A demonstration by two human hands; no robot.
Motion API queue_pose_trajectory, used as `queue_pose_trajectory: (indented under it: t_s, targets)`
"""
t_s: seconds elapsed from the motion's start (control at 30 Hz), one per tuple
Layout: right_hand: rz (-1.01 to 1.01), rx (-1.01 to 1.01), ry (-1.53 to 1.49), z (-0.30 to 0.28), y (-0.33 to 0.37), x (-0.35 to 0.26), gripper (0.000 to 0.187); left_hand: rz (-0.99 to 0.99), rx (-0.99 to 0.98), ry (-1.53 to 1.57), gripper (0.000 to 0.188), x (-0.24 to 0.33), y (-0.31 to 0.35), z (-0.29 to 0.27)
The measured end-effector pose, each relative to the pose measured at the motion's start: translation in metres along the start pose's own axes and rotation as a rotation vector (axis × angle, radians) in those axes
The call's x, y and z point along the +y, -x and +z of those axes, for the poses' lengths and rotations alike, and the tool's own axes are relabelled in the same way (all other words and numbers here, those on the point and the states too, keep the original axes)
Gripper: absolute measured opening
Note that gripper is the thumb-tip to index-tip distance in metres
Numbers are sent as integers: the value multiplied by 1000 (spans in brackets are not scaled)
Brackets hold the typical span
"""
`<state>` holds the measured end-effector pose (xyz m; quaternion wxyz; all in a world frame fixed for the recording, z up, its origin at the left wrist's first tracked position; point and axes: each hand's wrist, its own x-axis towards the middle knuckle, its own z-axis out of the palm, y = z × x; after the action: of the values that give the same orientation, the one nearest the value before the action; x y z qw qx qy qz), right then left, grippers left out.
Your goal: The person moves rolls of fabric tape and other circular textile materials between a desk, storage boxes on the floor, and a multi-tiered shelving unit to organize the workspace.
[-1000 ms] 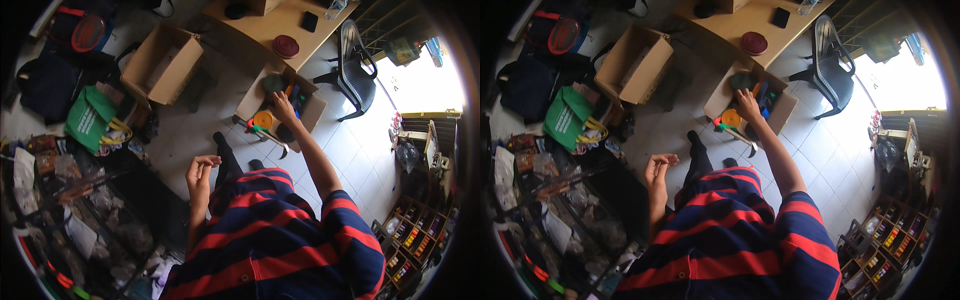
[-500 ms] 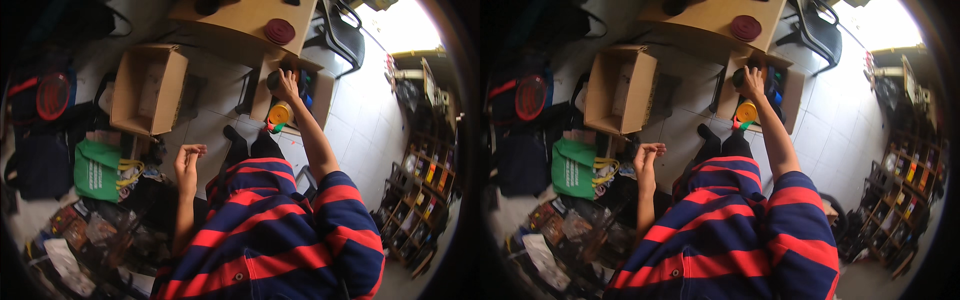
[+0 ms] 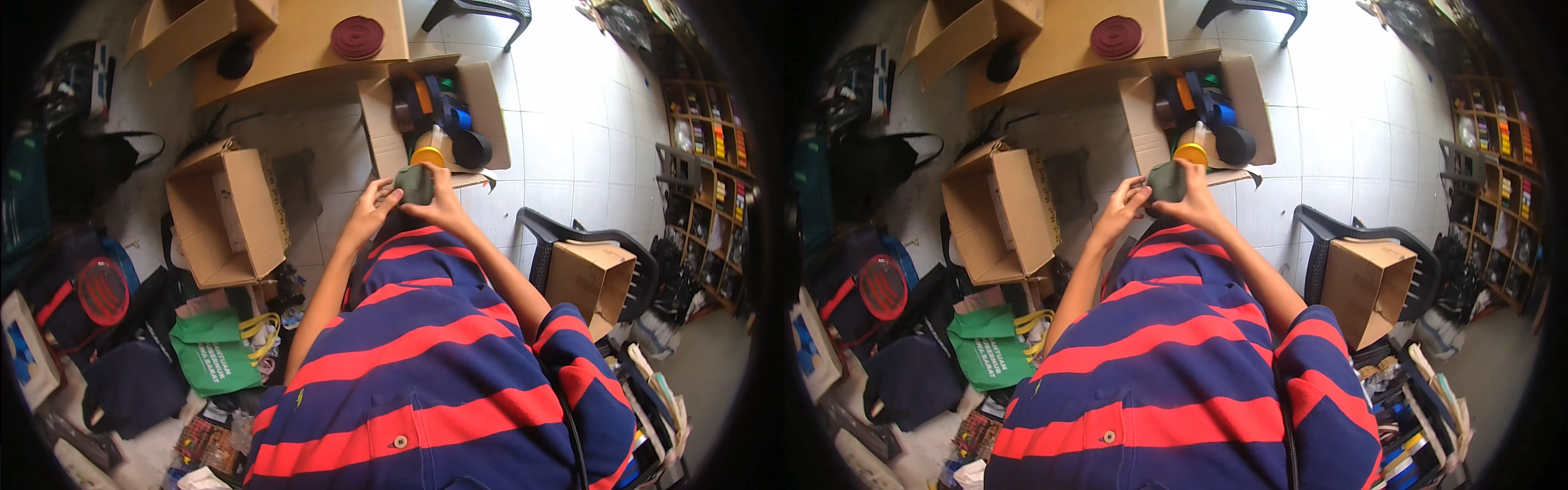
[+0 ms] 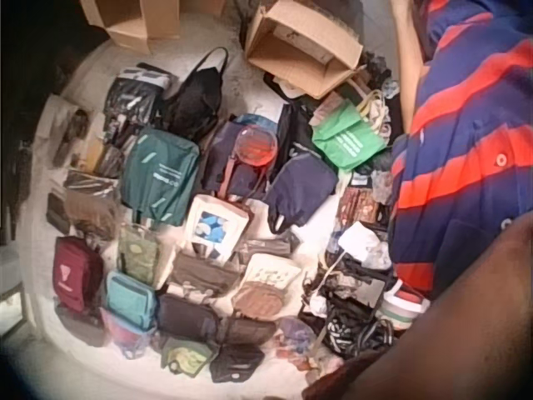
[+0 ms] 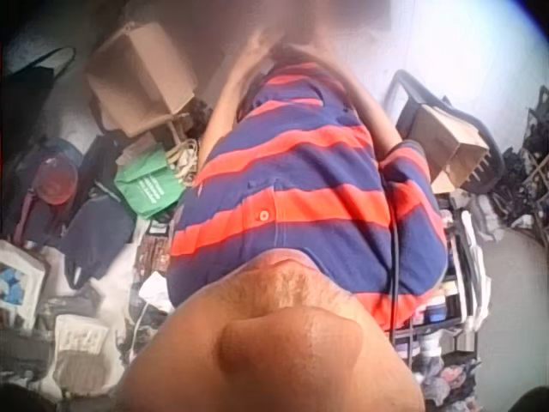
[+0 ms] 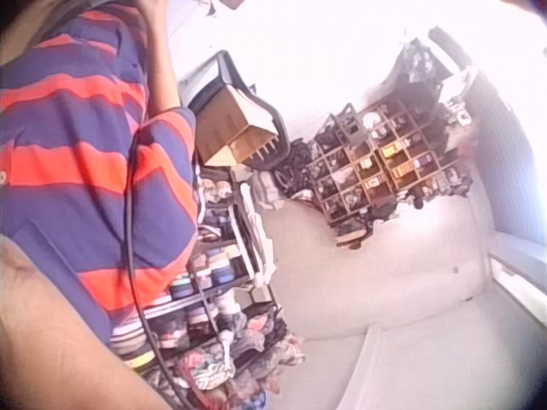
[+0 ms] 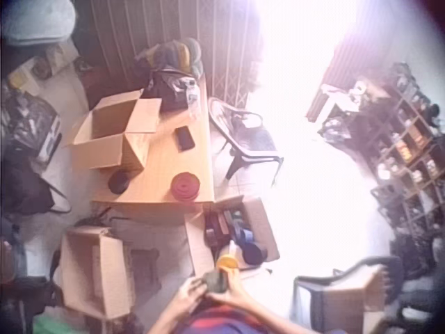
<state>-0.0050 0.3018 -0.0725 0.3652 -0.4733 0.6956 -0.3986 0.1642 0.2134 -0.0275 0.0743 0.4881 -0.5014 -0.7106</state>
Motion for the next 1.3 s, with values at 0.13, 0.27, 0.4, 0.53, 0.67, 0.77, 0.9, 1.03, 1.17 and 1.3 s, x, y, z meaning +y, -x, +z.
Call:
queue_pose_trajectory:
  t_s: [0.13, 0.27, 0.4, 0.53, 0.67, 0.77, 0.9, 1.03, 1.17, 1.3]
  targets:
    - [-70, -91, 110, -5, -4, -5, 92, 132, 69, -89, 39, -28, -41, 16]
    - [-77, 88, 242, -32, -32, 27, 56, 71, 97, -109, 37, -40, -66, 16]
    - [42, 259, 592, -59, -99, 83, 31, 85, 115, -229, 40, -45, -103, 28]
    - [128, 47, 914, -68, -148, 105, 42, 24, 90, -240, 44, -62, -129, 36]
    - [214, -113, 928, -70, -168, 114, 68, -18, 96, -328, 45, -62, -137, 46]
    - [232, -118, 926, -66, -171, 116, 79, 35, 199, -570, 50, -64, -138, 49]
    - [50, 236, 797, -53, -159, 99, 89, 81, 260, -647, 55, -74, -138, 40]
    - [152, 135, 599, -44, -172, 100, 68, 93, 268, -694, 50, -70, -135, 36]
    - [186, 190, 482, -55, -185, 107, 43, 115, 279, -606, 41, -58, -133, 21]
    - [207, 371, 156, -91, -168, 81, 37, 272, 274, -524, 33, -35, -132, -2]
